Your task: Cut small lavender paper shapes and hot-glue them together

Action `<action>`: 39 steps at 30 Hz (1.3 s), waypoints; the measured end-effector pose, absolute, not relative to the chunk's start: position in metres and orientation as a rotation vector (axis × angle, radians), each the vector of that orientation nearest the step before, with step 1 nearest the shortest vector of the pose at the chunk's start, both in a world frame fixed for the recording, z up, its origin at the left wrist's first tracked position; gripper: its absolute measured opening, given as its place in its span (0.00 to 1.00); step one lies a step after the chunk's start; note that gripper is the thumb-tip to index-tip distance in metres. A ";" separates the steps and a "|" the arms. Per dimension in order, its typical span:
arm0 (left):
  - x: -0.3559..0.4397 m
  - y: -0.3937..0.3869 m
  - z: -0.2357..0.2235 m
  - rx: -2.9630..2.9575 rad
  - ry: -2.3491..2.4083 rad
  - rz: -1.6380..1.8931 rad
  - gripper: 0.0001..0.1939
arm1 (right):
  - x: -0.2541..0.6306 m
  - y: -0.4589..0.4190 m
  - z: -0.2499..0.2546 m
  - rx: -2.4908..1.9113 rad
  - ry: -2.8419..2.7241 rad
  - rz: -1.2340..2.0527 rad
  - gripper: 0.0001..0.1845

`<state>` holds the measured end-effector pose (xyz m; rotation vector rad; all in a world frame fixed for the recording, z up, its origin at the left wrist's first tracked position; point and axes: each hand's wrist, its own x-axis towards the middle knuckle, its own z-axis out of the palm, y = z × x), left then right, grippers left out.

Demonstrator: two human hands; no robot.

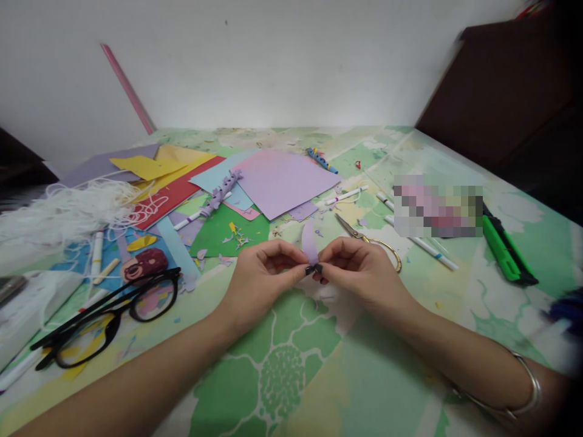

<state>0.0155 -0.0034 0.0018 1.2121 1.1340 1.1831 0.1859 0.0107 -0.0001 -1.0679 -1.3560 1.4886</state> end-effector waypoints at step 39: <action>0.016 -0.005 -0.001 1.439 1.140 1.179 0.14 | 0.184 0.011 -0.006 -0.991 -1.349 1.472 0.16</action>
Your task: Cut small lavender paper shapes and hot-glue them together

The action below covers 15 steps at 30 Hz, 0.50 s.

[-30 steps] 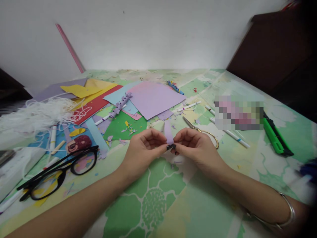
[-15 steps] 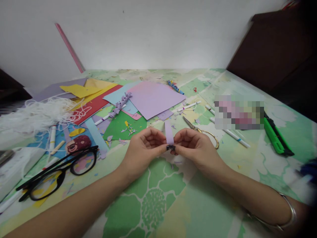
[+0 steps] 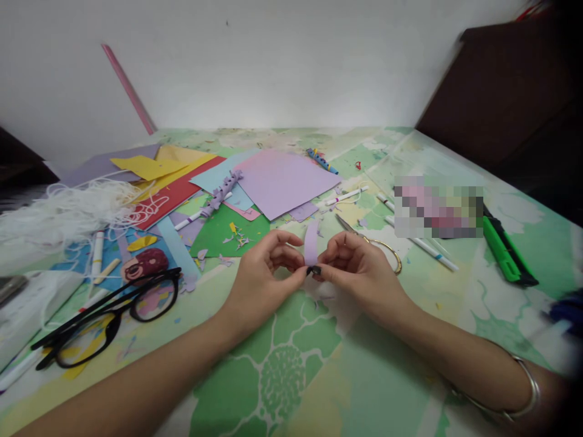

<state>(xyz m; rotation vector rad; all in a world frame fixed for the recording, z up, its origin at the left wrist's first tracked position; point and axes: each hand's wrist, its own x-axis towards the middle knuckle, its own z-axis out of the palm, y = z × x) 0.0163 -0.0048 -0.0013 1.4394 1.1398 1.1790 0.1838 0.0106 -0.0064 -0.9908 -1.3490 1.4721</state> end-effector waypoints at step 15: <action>0.017 -0.004 0.001 1.306 1.157 1.090 0.18 | 0.185 0.012 -0.008 -1.019 -1.517 1.287 0.12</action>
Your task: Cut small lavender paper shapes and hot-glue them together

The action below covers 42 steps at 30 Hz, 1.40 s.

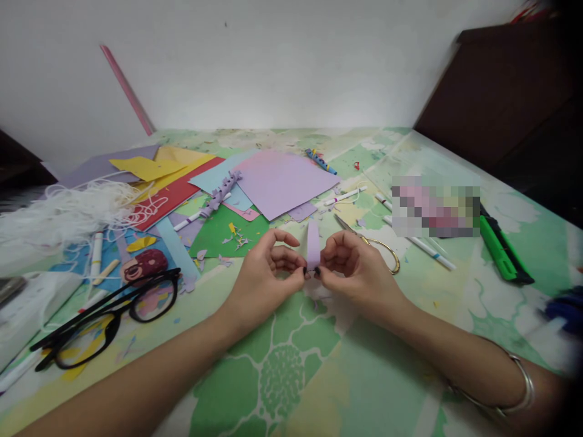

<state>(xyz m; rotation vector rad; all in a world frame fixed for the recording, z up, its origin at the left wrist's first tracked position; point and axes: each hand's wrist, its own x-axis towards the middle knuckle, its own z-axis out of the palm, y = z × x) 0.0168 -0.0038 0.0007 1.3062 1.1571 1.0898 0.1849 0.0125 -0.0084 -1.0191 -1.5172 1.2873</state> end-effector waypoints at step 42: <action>0.003 0.003 0.005 0.602 0.955 1.186 0.05 | 0.216 0.012 0.025 -1.342 -1.817 1.708 0.25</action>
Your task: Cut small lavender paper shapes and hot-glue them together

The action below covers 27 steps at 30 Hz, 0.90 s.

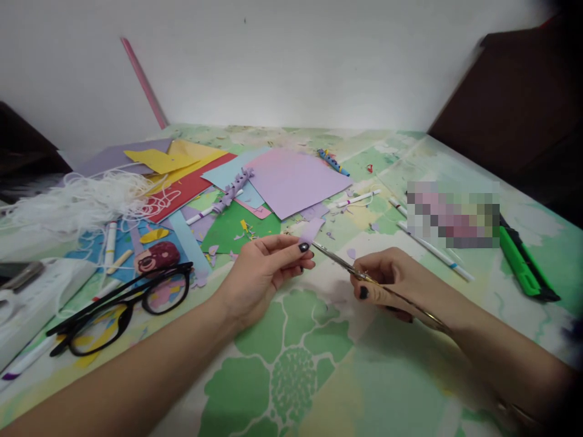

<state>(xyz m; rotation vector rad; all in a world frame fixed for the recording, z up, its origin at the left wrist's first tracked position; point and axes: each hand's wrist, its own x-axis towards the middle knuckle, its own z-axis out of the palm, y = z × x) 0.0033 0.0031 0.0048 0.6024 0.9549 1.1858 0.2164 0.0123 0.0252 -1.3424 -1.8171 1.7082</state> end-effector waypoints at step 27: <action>0.007 -0.001 0.005 0.602 0.964 1.047 0.03 | 0.214 0.014 0.021 -1.251 -1.692 1.841 0.19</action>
